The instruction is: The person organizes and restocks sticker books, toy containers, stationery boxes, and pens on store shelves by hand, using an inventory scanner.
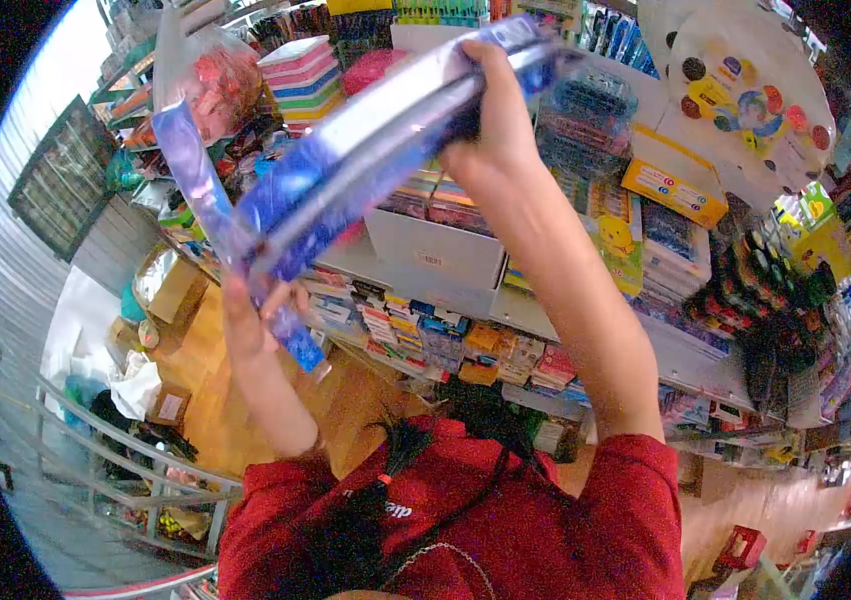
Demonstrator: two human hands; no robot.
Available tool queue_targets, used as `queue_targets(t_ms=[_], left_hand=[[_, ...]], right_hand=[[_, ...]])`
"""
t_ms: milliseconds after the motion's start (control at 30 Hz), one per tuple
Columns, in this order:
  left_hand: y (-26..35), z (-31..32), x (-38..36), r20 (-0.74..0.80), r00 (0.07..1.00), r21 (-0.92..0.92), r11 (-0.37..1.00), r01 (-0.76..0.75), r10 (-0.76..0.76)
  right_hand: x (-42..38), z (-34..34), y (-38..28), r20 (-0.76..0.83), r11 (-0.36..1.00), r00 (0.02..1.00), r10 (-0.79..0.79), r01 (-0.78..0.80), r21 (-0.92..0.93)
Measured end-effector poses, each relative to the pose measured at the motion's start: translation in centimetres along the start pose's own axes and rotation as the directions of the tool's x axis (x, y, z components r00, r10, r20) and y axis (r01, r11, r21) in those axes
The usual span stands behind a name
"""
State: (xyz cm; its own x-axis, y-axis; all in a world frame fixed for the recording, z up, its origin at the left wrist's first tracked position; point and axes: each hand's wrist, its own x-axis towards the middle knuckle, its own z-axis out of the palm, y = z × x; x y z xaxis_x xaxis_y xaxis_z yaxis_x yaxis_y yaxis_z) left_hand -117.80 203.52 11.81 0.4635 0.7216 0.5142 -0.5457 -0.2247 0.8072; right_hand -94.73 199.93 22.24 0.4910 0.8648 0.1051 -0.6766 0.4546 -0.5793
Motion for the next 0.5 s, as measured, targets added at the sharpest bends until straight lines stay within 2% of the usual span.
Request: queue_targets(t_ms=[33, 100, 133, 233, 367, 467, 500], left_hand=[[-0.3, 0.2, 0.6, -0.048, 0.998, -0.045, 0.998, -0.049, 0.047], [-0.3, 0.6, 3.3, -0.157, 0.987, 0.05, 0.999, -0.002, 0.01], [-0.3, 0.6, 4.8, -0.212, 0.977, 0.098, 0.995, 0.021, 0.0], [-0.8, 0.0, 9.2, -0.223, 0.974, 0.154, 0.988, -0.017, 0.051], [-0.1, 0.8, 11.7, -0.258, 0.966, 0.064, 0.998, 0.022, -0.005], [-1.5, -0.5, 12.6, -0.188, 0.981, -0.182, 0.983, 0.016, -0.051], [-1.6, -0.4, 12.8, -0.148, 0.987, -0.192, 0.981, 0.029, -0.058]], right_hand=[[1.7, 0.1, 0.3, -0.027, 1.0, 1.0, 0.003, -0.002, 0.011], [5.5, -0.2, 1.0, -0.046, 1.0, 0.999, -0.008, 0.007, -0.009], [6.1, 0.6, 1.3, -0.104, 0.997, 0.994, 0.02, -0.012, 0.076], [9.4, -0.1, 2.6, -0.077, 0.997, 0.997, -0.009, 0.015, 0.075], [10.3, -0.2, 3.3, -0.093, 0.996, 0.996, -0.011, 0.019, 0.086], [10.9, -0.5, 3.5, -0.07, 0.995, 0.997, -0.034, 0.04, 0.089], [10.9, -0.4, 3.6, -0.059, 0.994, 0.997, -0.047, 0.052, 0.095]])
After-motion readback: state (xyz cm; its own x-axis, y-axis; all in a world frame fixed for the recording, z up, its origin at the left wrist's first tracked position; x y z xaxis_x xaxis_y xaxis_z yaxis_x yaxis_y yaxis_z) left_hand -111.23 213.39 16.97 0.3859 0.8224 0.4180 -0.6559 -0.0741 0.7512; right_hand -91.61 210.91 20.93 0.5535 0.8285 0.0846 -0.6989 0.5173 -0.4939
